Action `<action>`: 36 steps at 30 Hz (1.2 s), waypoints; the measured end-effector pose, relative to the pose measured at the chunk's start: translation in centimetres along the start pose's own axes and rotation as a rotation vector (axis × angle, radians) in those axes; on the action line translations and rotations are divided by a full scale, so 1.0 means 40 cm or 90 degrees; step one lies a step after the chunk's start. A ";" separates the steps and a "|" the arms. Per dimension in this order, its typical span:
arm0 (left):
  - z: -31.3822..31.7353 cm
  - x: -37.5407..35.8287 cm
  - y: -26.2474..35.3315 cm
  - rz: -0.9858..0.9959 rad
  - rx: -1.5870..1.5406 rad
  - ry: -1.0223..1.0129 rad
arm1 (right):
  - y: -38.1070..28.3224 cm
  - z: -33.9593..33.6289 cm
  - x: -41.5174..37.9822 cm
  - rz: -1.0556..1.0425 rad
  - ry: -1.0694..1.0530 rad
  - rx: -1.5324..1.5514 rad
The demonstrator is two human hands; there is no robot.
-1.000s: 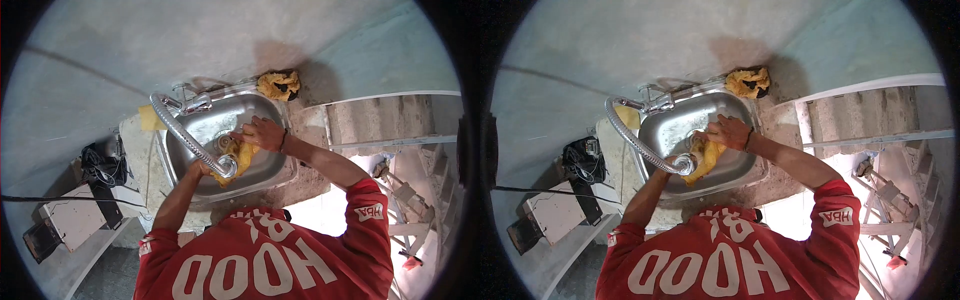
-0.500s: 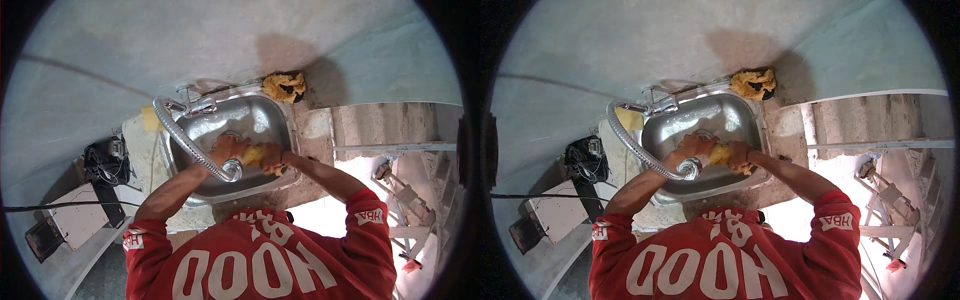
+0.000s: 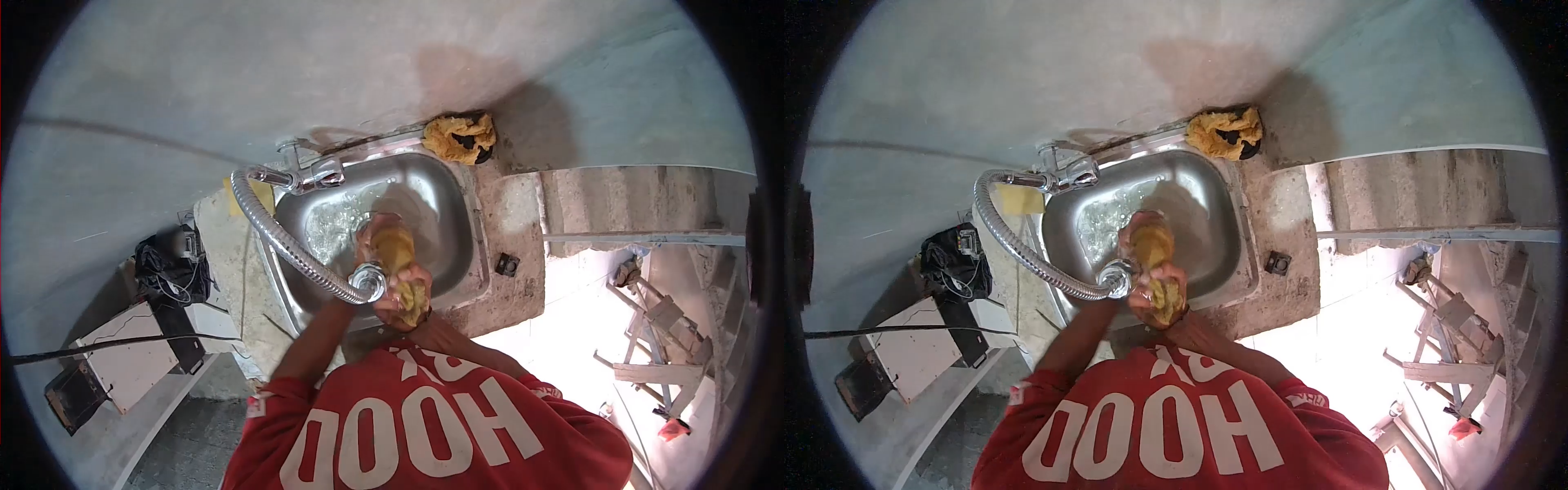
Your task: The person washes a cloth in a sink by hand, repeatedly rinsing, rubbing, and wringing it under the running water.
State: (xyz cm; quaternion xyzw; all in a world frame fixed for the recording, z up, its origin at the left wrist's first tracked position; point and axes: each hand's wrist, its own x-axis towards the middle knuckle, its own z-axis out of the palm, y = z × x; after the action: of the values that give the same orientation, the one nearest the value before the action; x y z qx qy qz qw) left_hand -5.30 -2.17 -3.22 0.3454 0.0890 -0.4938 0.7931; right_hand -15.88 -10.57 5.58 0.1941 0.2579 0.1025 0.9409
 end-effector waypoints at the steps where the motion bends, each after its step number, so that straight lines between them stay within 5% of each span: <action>1: 0.090 -0.024 0.031 0.102 0.066 0.027 | -0.001 0.051 0.026 0.001 -0.088 -0.033; 3: 0.216 -0.067 0.091 0.311 0.192 0.083 | -0.027 0.059 0.043 0.015 -0.063 -0.079; 5: 0.109 -0.023 0.055 0.358 0.293 0.092 | -0.106 -0.110 0.076 -0.007 0.068 -0.228; 8: -0.052 0.019 0.029 0.433 0.544 0.140 | -0.144 0.038 0.047 0.085 0.180 -0.485; 9: -0.060 0.012 0.045 0.468 0.749 0.185 | -0.199 -0.069 0.075 0.113 0.197 -0.542; 10: -0.061 0.002 0.053 0.492 0.954 0.229 | -0.208 -0.073 0.067 0.115 0.196 -0.542; 12: -0.005 -0.076 0.085 0.424 1.110 0.324 | -0.209 -0.076 0.055 0.035 0.027 -0.923; 14: -0.080 -0.088 0.083 0.318 0.511 0.166 | -0.199 -0.063 0.069 0.004 0.019 -1.017; 15: -0.095 -0.102 0.098 0.111 0.426 0.242 | -0.190 -0.050 0.077 -0.031 0.012 -1.111; 16: -0.096 -0.099 0.092 0.112 0.429 0.244 | -0.182 -0.040 0.078 -0.031 0.009 -1.109; 18: -0.045 -0.079 0.082 0.068 -0.081 0.276 | -0.162 -0.026 0.072 -0.238 -0.091 -1.324; 22: 0.045 -0.018 0.113 0.010 0.007 0.168 | -0.147 -0.046 0.070 -0.118 -0.009 -1.201; 24: 0.070 -0.018 0.127 -0.046 -0.044 0.183 | -0.151 -0.073 0.065 0.064 0.126 -0.547; 25: 0.085 -0.018 0.130 -0.044 -0.043 0.210 | -0.116 0.043 0.038 0.059 0.169 -0.481; 36: 0.112 -0.034 0.152 -0.074 -0.162 0.153 | -0.074 0.166 0.066 0.018 0.177 -0.333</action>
State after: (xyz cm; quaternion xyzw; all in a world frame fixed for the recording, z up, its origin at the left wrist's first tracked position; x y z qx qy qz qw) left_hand -1.72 -2.37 3.57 0.2933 0.2642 -0.4786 0.7843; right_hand -9.87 -14.55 8.42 -0.0676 0.3467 0.2044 0.9130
